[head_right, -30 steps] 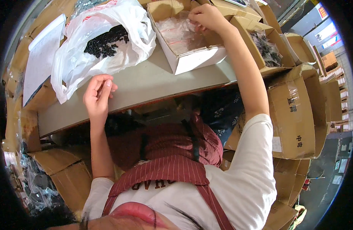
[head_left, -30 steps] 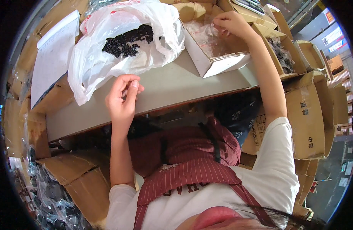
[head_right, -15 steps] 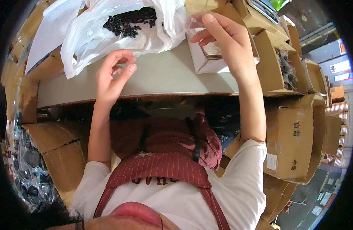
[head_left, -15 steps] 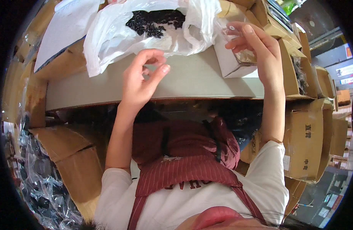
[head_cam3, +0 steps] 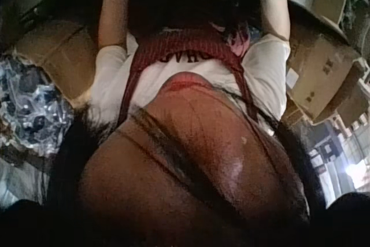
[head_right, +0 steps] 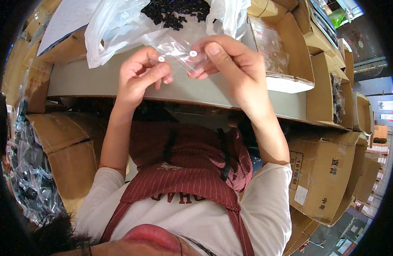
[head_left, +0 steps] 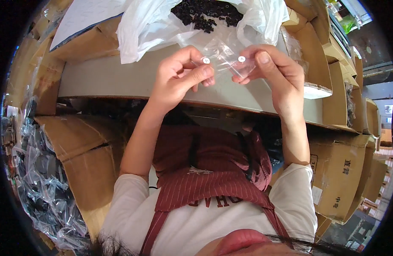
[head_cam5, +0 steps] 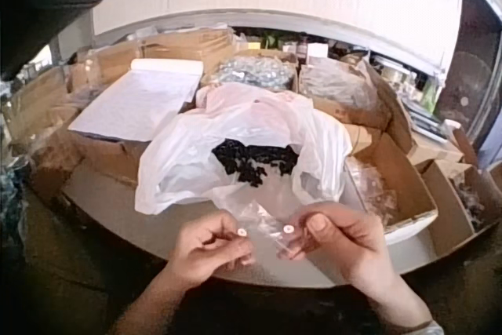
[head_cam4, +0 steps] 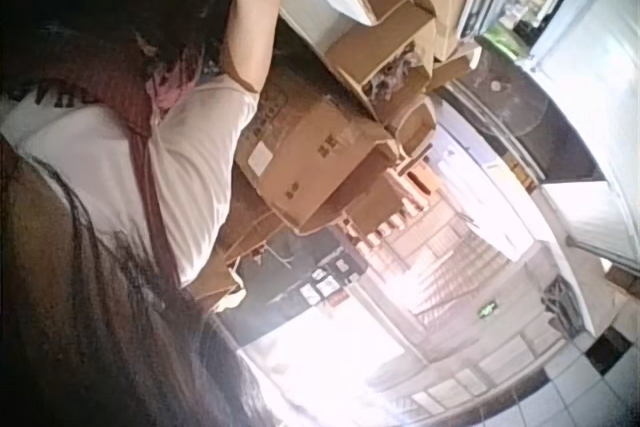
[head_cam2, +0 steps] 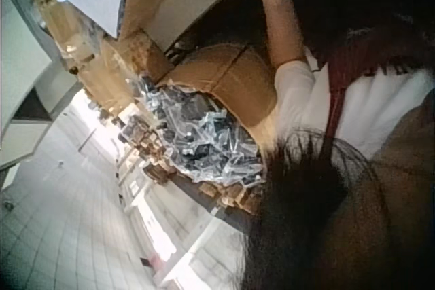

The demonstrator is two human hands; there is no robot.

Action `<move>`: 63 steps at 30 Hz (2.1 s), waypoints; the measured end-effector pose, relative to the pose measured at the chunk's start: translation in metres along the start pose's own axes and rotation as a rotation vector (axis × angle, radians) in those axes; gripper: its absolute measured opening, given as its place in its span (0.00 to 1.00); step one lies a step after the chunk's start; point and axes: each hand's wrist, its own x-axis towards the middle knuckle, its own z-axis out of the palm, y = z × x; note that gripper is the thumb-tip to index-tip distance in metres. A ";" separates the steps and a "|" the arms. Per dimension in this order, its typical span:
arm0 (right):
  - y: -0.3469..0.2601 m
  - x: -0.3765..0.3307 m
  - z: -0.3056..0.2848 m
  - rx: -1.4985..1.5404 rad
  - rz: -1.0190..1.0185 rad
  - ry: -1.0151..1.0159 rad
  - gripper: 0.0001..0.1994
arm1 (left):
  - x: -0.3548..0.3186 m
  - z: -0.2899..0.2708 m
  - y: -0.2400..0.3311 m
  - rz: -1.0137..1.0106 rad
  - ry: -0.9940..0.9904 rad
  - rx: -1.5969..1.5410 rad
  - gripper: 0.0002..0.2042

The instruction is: The person takes small black fasteners from a bag and packs them into small plastic pouches by hand.

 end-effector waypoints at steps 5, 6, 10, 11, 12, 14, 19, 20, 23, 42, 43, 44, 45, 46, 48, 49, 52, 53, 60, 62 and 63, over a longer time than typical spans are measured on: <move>-0.018 -0.004 -0.024 -0.078 -0.338 0.212 0.14 | -0.001 -0.001 -0.005 0.075 0.183 -0.091 0.07; -0.024 -0.007 -0.030 -0.136 -0.315 0.287 0.14 | 0.001 0.001 -0.001 0.049 0.183 -0.080 0.06; -0.030 -0.005 -0.028 -0.288 -0.224 0.276 0.13 | 0.001 0.002 -0.001 0.065 0.165 -0.050 0.06; -0.027 -0.001 -0.023 -0.328 -0.214 0.191 0.13 | 0.000 0.002 -0.001 0.077 0.176 -0.056 0.06; -0.028 -0.002 -0.017 -0.286 -0.165 0.118 0.14 | -0.001 0.003 -0.001 0.086 0.178 -0.066 0.07; -0.023 -0.001 -0.007 -0.438 -0.198 0.022 0.31 | 0.000 0.002 -0.004 0.105 0.168 -0.076 0.07; -0.010 0.006 0.019 -0.697 -0.155 -0.061 0.52 | -0.005 0.004 -0.003 0.092 0.172 -0.099 0.07; -0.004 0.009 0.021 -0.669 -0.103 -0.058 0.49 | -0.005 0.002 -0.006 0.133 0.155 -0.078 0.06; 0.019 0.018 0.016 -0.374 -0.037 -0.075 0.45 | -0.004 0.002 -0.001 0.174 0.131 -0.019 0.04; 0.046 0.002 0.032 0.356 0.095 0.029 0.22 | -0.006 -0.007 -0.005 0.220 0.072 -0.015 0.05; 0.047 0.002 0.030 0.332 0.084 0.062 0.21 | -0.006 -0.006 -0.004 0.212 0.072 -0.010 0.05; 0.048 0.001 0.029 0.307 0.073 0.096 0.20 | -0.006 -0.005 -0.003 0.210 0.071 -0.006 0.05; 0.048 0.001 0.027 0.311 0.073 0.098 0.20 | -0.005 -0.002 -0.001 0.213 0.070 -0.027 0.05; 0.047 0.000 0.025 0.296 0.084 0.065 0.19 | -0.004 0.001 -0.001 0.217 0.069 -0.048 0.05; 0.045 -0.001 0.024 0.285 0.095 0.032 0.18 | -0.003 0.002 -0.001 0.215 0.089 -0.039 0.05; 0.045 -0.002 0.024 0.296 0.084 0.032 0.19 | -0.003 0.003 -0.001 0.216 0.111 -0.031 0.05; 0.043 -0.005 0.025 0.331 0.071 0.049 0.20 | -0.005 0.008 0.008 0.127 0.194 -0.019 0.05; 0.042 -0.006 0.025 0.354 0.066 0.065 0.20 | -0.005 0.007 0.006 0.125 0.193 -0.018 0.05; 0.044 -0.007 0.024 0.370 0.056 0.049 0.24 | -0.004 0.006 0.005 0.166 0.281 -0.027 0.05; 0.042 -0.007 0.024 0.358 0.063 0.058 0.24 | -0.004 0.008 0.006 0.166 0.302 -0.028 0.06; 0.043 -0.007 0.025 0.359 0.064 0.056 0.24 | -0.005 0.009 0.007 0.165 0.328 -0.024 0.07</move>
